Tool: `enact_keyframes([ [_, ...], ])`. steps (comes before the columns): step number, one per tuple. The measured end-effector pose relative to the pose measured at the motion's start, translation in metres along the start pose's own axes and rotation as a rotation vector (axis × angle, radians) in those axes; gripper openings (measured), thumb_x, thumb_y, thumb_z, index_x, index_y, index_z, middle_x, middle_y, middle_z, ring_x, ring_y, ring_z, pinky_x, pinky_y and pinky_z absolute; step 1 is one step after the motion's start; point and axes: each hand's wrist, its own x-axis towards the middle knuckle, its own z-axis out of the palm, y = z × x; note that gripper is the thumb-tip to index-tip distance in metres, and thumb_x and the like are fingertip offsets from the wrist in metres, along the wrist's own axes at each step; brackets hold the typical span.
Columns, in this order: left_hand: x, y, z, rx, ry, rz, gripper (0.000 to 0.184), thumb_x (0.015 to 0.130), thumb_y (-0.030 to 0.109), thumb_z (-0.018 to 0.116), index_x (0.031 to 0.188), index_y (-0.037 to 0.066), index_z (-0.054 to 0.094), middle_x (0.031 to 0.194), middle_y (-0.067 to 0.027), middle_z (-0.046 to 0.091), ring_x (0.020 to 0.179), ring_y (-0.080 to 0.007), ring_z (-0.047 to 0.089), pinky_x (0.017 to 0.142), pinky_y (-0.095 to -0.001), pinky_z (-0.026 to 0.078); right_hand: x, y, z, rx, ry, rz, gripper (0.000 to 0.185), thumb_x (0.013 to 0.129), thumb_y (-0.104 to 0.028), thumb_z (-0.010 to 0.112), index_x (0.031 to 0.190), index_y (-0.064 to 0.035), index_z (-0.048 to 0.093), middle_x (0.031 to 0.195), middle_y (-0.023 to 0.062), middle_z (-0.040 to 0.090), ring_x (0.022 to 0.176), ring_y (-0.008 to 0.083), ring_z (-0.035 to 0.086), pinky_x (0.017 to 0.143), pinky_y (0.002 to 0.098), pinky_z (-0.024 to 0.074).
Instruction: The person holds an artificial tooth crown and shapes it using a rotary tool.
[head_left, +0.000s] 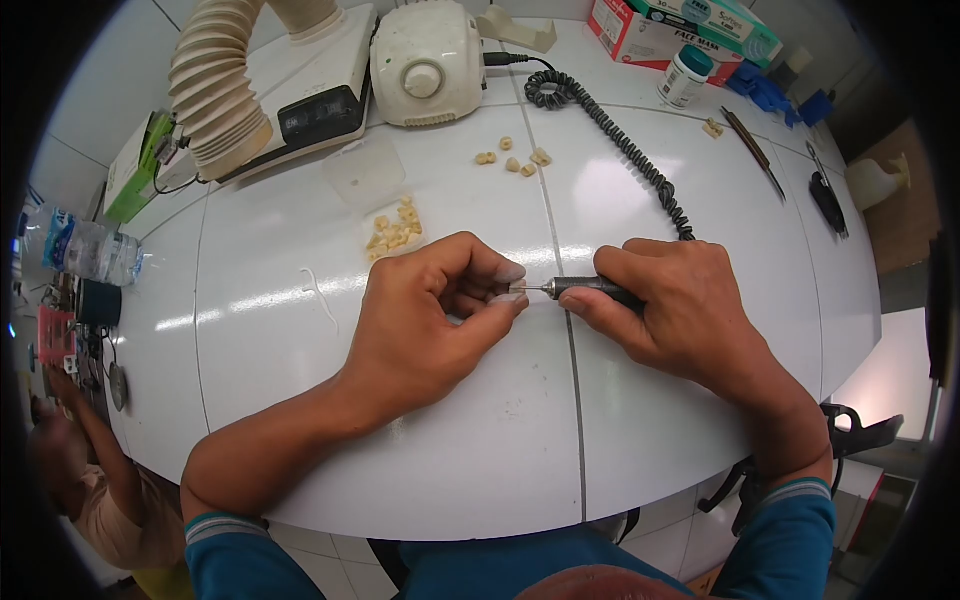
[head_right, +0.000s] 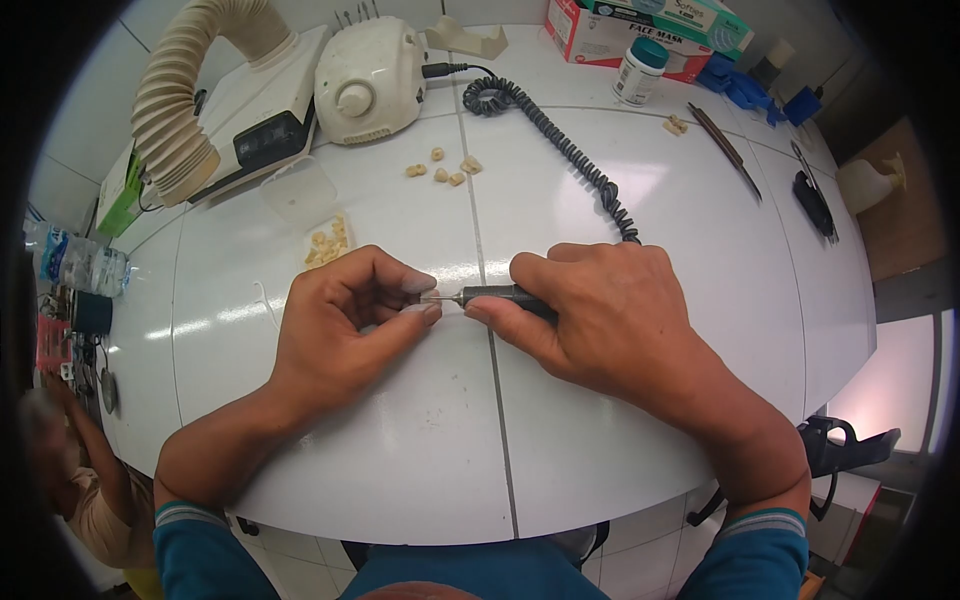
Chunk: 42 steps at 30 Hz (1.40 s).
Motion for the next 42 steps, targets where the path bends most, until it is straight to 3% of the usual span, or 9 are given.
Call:
enact_keyframes([
  [20,-0.0001,-0.0023,-0.003,0.017,-0.032,0.09,0.015,0.103,0.003,0.081,0.105,-0.001,0.067,0.104,-0.0085,0.076,0.094,-0.0085,0.074,0.083,-0.024,0.062,0.0016,0.0014,-0.0029,0.005,-0.041,0.026,0.057,0.106,-0.056,0.072,0.079,-0.0071,0.075,0.061,0.0085,0.066,0.05,0.029,0.063,0.048,0.0445,0.0405],
  [42,0.0003,0.0017,0.0005,0.008,-0.009,-0.009,0.015,0.1,0.002,0.083,0.107,-0.002,0.07,0.107,-0.008,0.076,0.095,-0.0079,0.073,0.084,-0.0231,0.061,0.0004,0.0018,0.0003,0.008,-0.013,0.012,0.058,0.106,-0.059,0.071,0.08,-0.0075,0.076,0.062,0.0088,0.068,0.05,0.0295,0.064,0.049,0.0448,0.0425],
])
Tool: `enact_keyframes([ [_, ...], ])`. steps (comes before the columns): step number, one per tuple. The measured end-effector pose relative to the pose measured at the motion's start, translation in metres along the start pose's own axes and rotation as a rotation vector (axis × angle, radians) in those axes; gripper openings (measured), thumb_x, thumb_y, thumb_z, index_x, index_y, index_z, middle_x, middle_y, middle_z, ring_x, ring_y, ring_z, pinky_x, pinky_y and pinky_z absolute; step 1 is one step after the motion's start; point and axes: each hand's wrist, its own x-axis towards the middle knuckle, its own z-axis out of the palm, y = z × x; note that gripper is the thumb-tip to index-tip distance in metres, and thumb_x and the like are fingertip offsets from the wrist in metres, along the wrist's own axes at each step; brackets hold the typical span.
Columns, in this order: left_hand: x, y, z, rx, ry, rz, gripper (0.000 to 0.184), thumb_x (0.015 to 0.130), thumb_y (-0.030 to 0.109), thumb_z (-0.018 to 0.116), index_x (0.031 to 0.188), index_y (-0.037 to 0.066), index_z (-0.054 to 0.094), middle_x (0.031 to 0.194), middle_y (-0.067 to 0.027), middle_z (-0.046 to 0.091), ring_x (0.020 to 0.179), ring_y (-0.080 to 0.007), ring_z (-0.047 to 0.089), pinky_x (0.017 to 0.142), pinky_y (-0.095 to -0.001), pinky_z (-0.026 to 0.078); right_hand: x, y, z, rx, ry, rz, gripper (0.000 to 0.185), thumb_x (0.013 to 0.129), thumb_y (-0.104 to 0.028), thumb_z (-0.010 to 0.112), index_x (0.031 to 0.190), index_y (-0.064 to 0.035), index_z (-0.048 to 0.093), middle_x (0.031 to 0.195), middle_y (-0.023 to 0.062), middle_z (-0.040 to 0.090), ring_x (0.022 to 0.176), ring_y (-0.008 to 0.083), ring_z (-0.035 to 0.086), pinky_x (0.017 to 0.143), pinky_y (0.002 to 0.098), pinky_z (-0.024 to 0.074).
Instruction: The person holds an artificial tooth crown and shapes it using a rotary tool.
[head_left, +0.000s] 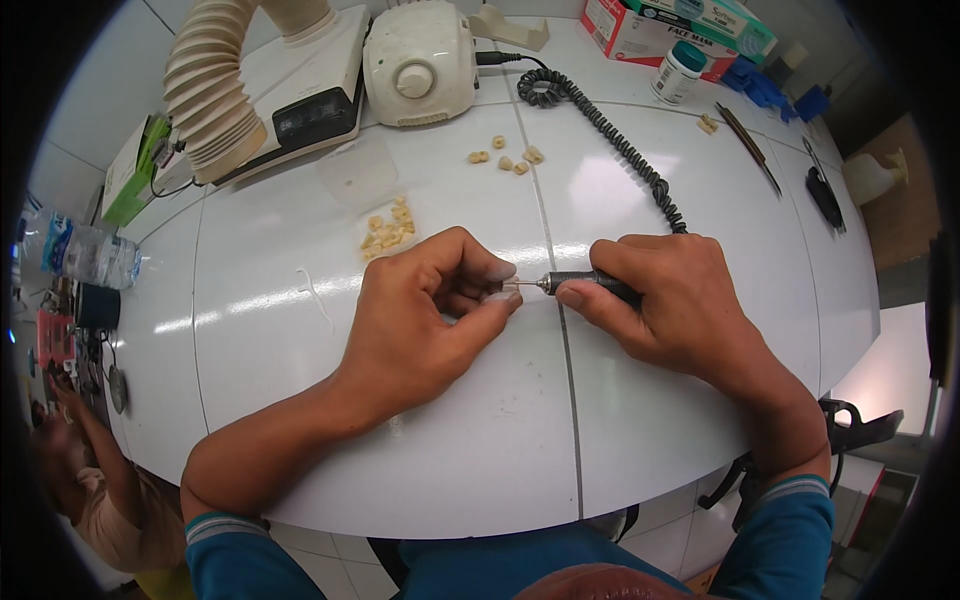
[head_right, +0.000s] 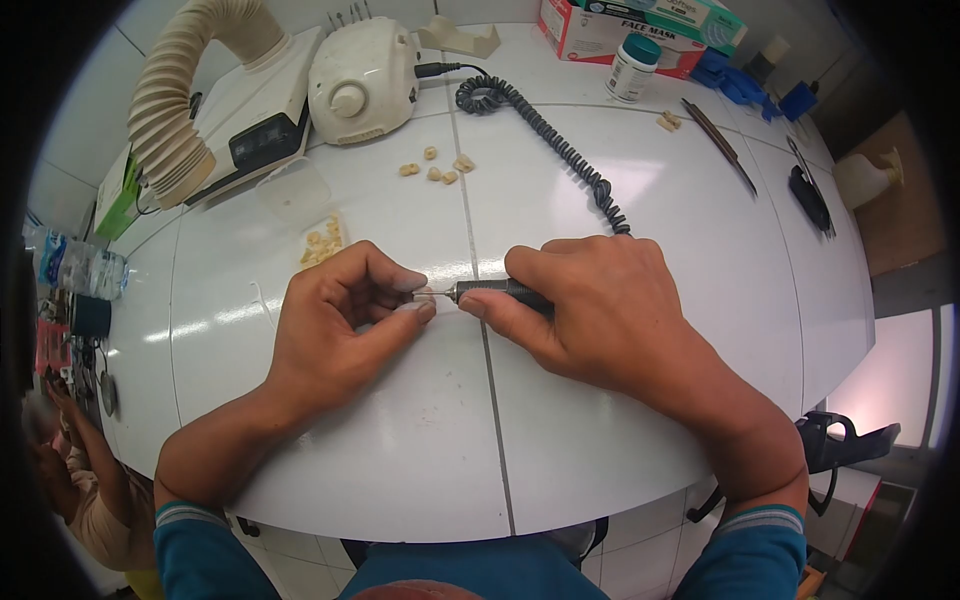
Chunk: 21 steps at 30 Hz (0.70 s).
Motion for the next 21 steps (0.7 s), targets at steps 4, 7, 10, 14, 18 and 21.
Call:
enact_keyframes([
  [4,0.0001,-0.0013,-0.0005,-0.004,0.0,0.003,0.016,0.1,0.003,0.083,0.108,-0.001,0.071,0.105,-0.0062,0.075,0.094,-0.0072,0.071,0.083,-0.0225,0.059,0.001,0.0029,-0.0025,0.031,-0.019,0.006,0.059,0.107,-0.058,0.07,0.079,-0.0069,0.076,0.06,0.0095,0.067,0.049,0.0293,0.063,0.049,0.0445,0.0434],
  [7,-0.0005,-0.0028,-0.0018,0.02,-0.006,0.033,0.017,0.099,0.003,0.084,0.109,0.0,0.071,0.103,-0.0045,0.073,0.092,-0.0064,0.068,0.081,-0.0225,0.057,0.0011,0.0029,-0.0014,0.032,-0.008,-0.009,0.059,0.107,-0.058,0.07,0.079,-0.0062,0.076,0.06,0.0095,0.066,0.049,0.0293,0.063,0.049,0.0443,0.0437],
  [10,-0.0009,-0.0018,-0.002,0.03,-0.005,0.047,0.018,0.097,0.005,0.085,0.11,0.0,0.072,0.101,-0.0032,0.072,0.091,-0.0061,0.066,0.079,-0.0226,0.054,0.0013,0.0024,-0.0015,0.038,-0.006,-0.013,0.06,0.107,-0.058,0.07,0.078,-0.0061,0.076,0.06,0.009,0.067,0.049,0.0287,0.063,0.049,0.0443,0.0436],
  [14,-0.0013,-0.0012,-0.0018,0.061,0.01,0.048,0.02,0.096,0.006,0.086,0.111,0.001,0.074,0.1,-0.002,0.071,0.089,-0.006,0.064,0.076,-0.0225,0.051,0.0012,0.0033,-0.0002,0.043,-0.009,-0.016,0.06,0.106,-0.058,0.071,0.078,-0.0064,0.076,0.06,0.0081,0.067,0.048,0.0274,0.063,0.048,0.0441,0.0428],
  [18,-0.0014,-0.0004,-0.001,0.059,0.011,0.037,0.02,0.095,0.007,0.086,0.11,0.001,0.074,0.097,-0.0009,0.07,0.087,-0.0054,0.063,0.075,-0.0219,0.051,0.0002,0.0027,0.0,0.023,-0.003,-0.02,0.054,0.105,-0.054,0.074,0.078,-0.007,0.074,0.061,0.008,0.065,0.049,0.0274,0.062,0.049,0.0438,0.0428],
  [21,-0.0013,0.001,-0.001,0.066,0.008,0.026,0.02,0.095,0.007,0.086,0.11,0.001,0.075,0.095,-0.0002,0.07,0.086,-0.005,0.063,0.075,-0.0218,0.051,-0.0002,0.0002,-0.0024,0.009,-0.024,-0.003,0.05,0.104,-0.05,0.076,0.079,-0.0074,0.072,0.062,0.0081,0.064,0.051,0.0284,0.062,0.051,0.0436,0.0435],
])
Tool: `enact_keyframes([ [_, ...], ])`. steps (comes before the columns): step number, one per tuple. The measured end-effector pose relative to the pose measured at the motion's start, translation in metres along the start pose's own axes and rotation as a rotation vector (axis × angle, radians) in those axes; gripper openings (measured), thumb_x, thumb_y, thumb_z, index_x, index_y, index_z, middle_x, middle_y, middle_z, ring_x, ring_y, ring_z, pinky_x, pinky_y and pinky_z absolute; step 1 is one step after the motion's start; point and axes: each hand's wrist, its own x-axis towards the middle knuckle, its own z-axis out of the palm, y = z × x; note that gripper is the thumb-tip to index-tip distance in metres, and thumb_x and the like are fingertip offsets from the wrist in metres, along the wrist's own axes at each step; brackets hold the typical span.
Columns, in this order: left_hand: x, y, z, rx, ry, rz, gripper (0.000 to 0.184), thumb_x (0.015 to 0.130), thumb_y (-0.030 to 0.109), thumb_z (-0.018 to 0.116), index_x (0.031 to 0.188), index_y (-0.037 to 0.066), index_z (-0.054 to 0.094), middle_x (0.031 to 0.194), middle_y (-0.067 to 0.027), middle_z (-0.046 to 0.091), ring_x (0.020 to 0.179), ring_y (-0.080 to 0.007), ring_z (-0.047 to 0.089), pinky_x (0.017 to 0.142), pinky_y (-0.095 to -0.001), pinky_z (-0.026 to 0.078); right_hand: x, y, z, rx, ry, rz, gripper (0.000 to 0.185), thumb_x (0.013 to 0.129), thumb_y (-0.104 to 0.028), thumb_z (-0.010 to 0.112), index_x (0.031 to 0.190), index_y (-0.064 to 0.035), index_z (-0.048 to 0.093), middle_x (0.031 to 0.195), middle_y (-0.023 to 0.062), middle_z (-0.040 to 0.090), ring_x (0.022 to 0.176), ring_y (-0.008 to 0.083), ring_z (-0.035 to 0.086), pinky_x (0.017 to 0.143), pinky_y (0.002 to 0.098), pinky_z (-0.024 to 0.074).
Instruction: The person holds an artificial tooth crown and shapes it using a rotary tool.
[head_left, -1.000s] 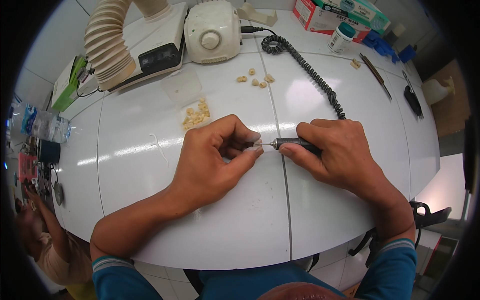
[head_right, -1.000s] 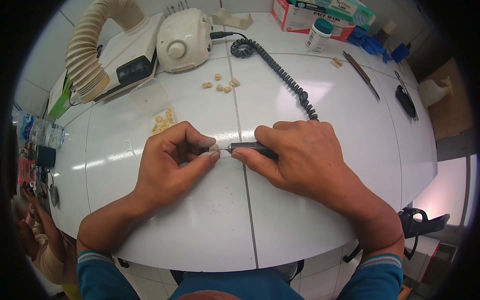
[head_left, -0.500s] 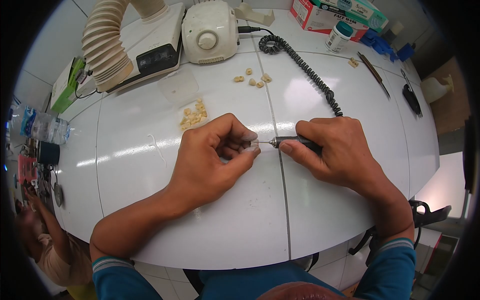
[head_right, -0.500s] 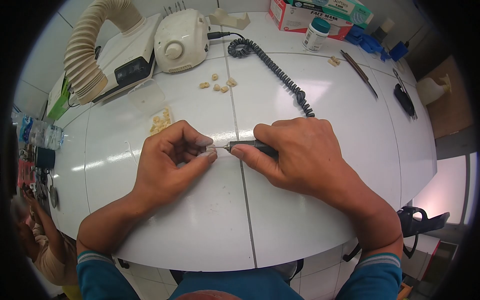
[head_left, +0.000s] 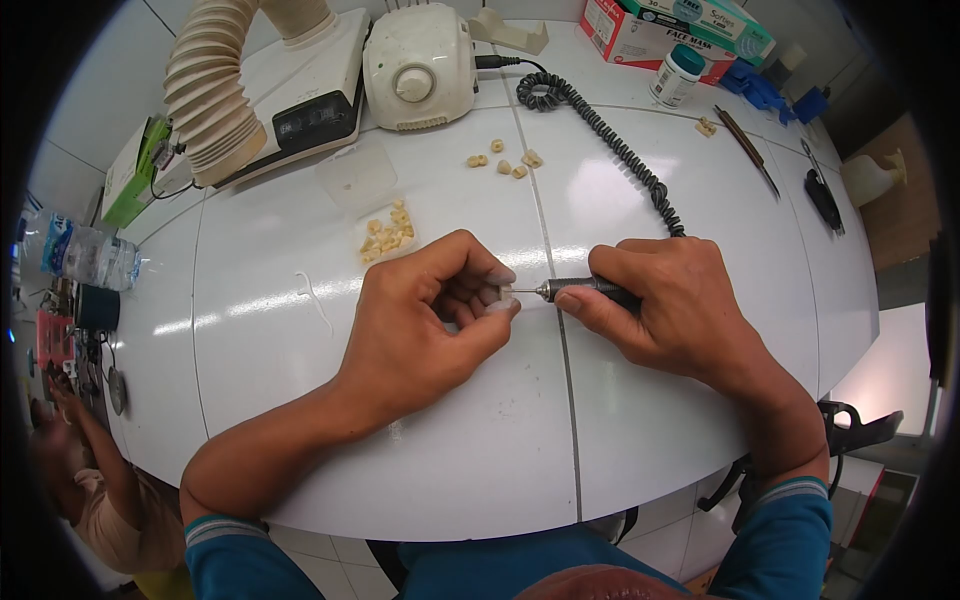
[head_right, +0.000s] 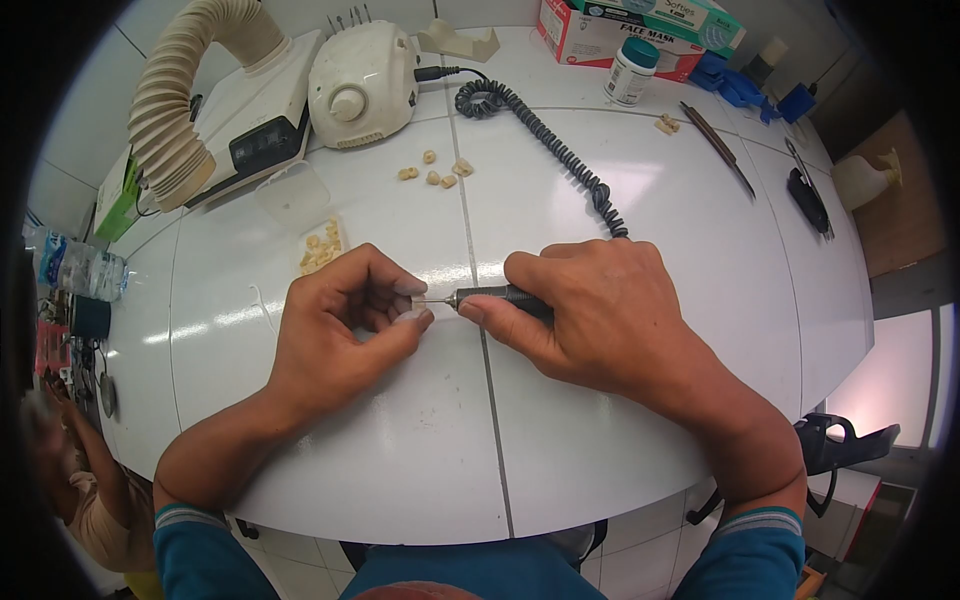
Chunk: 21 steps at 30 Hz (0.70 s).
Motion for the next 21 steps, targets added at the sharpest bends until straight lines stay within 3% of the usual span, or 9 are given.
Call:
enact_keyframes([
  [2,-0.0001,0.0,-0.0002,0.011,-0.001,0.002,0.02,0.095,0.007,0.087,0.11,0.001,0.075,0.095,0.0001,0.07,0.086,-0.0049,0.063,0.074,-0.0217,0.051,0.0004,0.003,0.0038,-0.002,0.036,-0.026,0.058,0.106,-0.058,0.072,0.078,-0.0067,0.076,0.06,0.008,0.067,0.048,0.0286,0.062,0.047,0.0445,0.0414],
  [17,0.0003,-0.0032,0.0019,0.032,-0.008,0.004,0.018,0.095,0.006,0.086,0.109,0.0,0.075,0.095,-0.0007,0.071,0.083,-0.0051,0.062,0.073,-0.0225,0.05,0.0,-0.0031,-0.0016,-0.024,-0.021,0.012,0.057,0.105,-0.057,0.072,0.08,-0.0062,0.076,0.064,0.0098,0.069,0.053,0.0308,0.065,0.051,0.0458,0.0451],
  [21,-0.0007,-0.002,-0.0004,-0.008,-0.008,0.066,0.015,0.1,0.004,0.082,0.108,-0.001,0.071,0.099,-0.0047,0.073,0.09,-0.0074,0.069,0.079,-0.0242,0.057,0.0004,0.0013,0.0006,0.028,0.035,-0.003,0.053,0.106,-0.053,0.073,0.079,-0.0064,0.074,0.063,0.0102,0.066,0.052,0.0301,0.063,0.052,0.0451,0.0445],
])
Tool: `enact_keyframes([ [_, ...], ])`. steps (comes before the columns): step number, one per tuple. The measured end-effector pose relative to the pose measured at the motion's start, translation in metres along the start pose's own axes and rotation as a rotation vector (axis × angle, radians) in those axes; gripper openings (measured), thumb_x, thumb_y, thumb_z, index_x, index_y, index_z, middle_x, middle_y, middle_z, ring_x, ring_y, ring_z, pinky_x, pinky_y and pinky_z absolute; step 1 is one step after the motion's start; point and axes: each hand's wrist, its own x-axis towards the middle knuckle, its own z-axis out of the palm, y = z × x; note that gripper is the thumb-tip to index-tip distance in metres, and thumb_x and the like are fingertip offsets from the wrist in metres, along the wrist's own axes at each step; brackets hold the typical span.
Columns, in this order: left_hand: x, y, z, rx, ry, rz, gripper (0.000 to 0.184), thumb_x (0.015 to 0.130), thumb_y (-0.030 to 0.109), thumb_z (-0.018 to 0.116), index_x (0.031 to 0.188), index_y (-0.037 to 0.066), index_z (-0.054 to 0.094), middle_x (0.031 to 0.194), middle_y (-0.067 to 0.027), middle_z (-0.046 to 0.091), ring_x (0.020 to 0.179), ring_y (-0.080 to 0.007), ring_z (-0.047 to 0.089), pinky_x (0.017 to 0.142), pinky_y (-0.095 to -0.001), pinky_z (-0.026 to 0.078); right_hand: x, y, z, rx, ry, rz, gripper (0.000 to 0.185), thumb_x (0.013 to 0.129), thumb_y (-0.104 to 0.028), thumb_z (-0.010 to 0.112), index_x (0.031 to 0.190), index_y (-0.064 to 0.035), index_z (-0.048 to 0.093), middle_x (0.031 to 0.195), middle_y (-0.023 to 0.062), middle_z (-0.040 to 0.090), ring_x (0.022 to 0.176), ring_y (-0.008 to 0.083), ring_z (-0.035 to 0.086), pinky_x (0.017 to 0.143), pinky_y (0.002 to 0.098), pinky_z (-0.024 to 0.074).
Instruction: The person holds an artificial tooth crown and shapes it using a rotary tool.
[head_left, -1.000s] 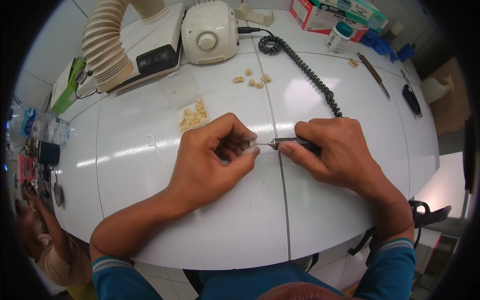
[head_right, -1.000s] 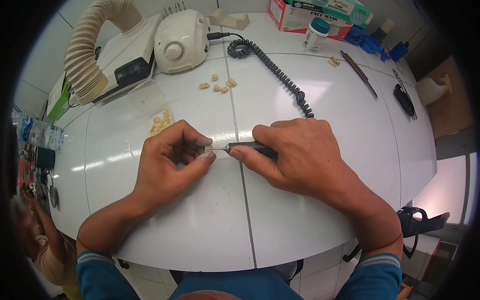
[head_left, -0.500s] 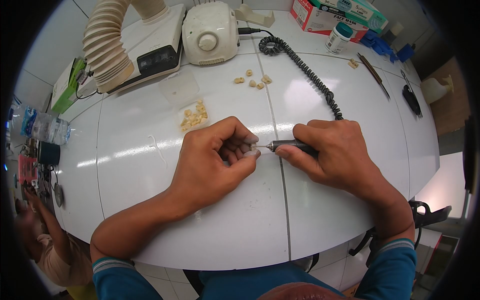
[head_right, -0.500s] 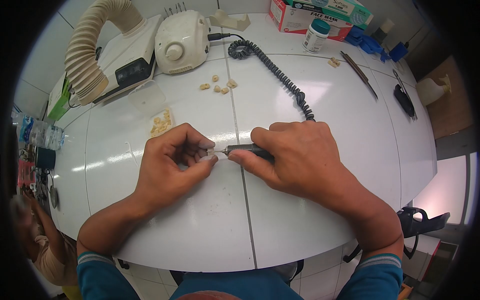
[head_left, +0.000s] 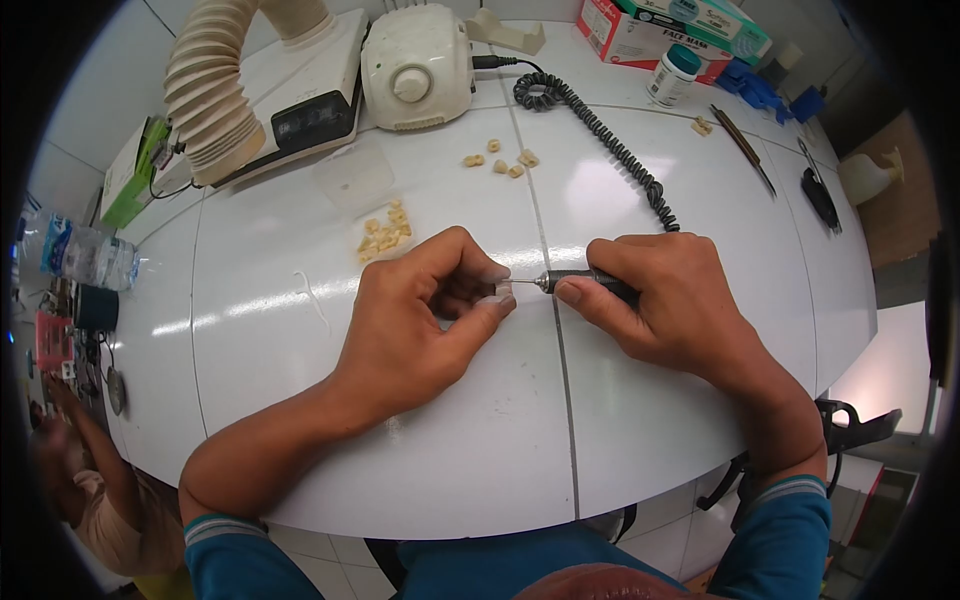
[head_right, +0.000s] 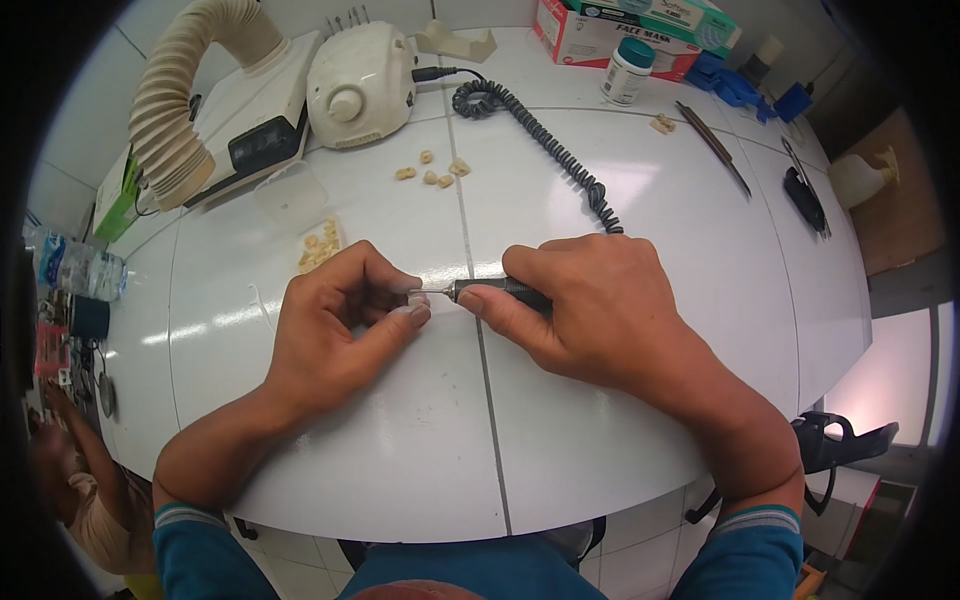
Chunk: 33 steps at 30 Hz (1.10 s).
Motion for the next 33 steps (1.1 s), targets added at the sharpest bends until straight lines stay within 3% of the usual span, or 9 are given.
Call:
enact_keyframes([
  [2,0.0003,-0.0022,0.0008,-0.07,-0.004,-0.008,0.014,0.102,0.003,0.08,0.108,-0.002,0.068,0.102,-0.0072,0.075,0.094,-0.0094,0.073,0.083,-0.0257,0.061,0.0007,-0.0028,-0.0033,-0.005,-0.032,0.015,0.046,0.105,-0.044,0.077,0.078,-0.0073,0.07,0.062,0.0095,0.061,0.051,0.0285,0.058,0.054,0.0428,0.0428],
  [5,0.0005,-0.0041,-0.0008,-0.076,-0.021,-0.018,0.013,0.104,0.001,0.078,0.107,-0.002,0.067,0.106,-0.0095,0.076,0.099,-0.0116,0.076,0.087,-0.0269,0.064,0.0001,-0.0018,-0.0017,-0.002,-0.028,0.009,0.046,0.106,-0.043,0.076,0.078,-0.0072,0.069,0.062,0.0095,0.061,0.051,0.0283,0.058,0.054,0.0425,0.043],
  [8,0.0004,-0.0047,-0.0009,-0.075,-0.013,-0.027,0.013,0.103,0.001,0.079,0.107,-0.002,0.067,0.106,-0.0092,0.075,0.098,-0.0109,0.075,0.086,-0.0257,0.063,0.0011,0.0006,-0.001,0.004,-0.024,0.006,0.057,0.107,-0.056,0.07,0.08,-0.0064,0.076,0.061,0.0106,0.067,0.051,0.0307,0.064,0.05,0.0459,0.0445],
  [20,0.0017,-0.0042,-0.0015,-0.166,0.015,-0.082,0.017,0.1,0.0,0.081,0.103,0.001,0.065,0.108,-0.0089,0.075,0.098,-0.0101,0.075,0.085,-0.024,0.063,0.001,-0.0002,-0.0006,-0.021,-0.034,0.015,0.059,0.107,-0.058,0.07,0.078,-0.0071,0.074,0.059,0.0087,0.065,0.05,0.0289,0.062,0.049,0.0455,0.042],
  [33,0.0004,-0.0057,0.001,-0.138,0.017,-0.051,0.014,0.099,-0.001,0.082,0.109,-0.003,0.072,0.105,-0.0084,0.076,0.097,-0.0098,0.076,0.085,-0.0233,0.063,0.0002,-0.0008,-0.0002,-0.034,-0.028,0.0,0.058,0.107,-0.058,0.071,0.079,-0.0073,0.075,0.061,0.0082,0.066,0.049,0.0284,0.062,0.048,0.0447,0.0411],
])
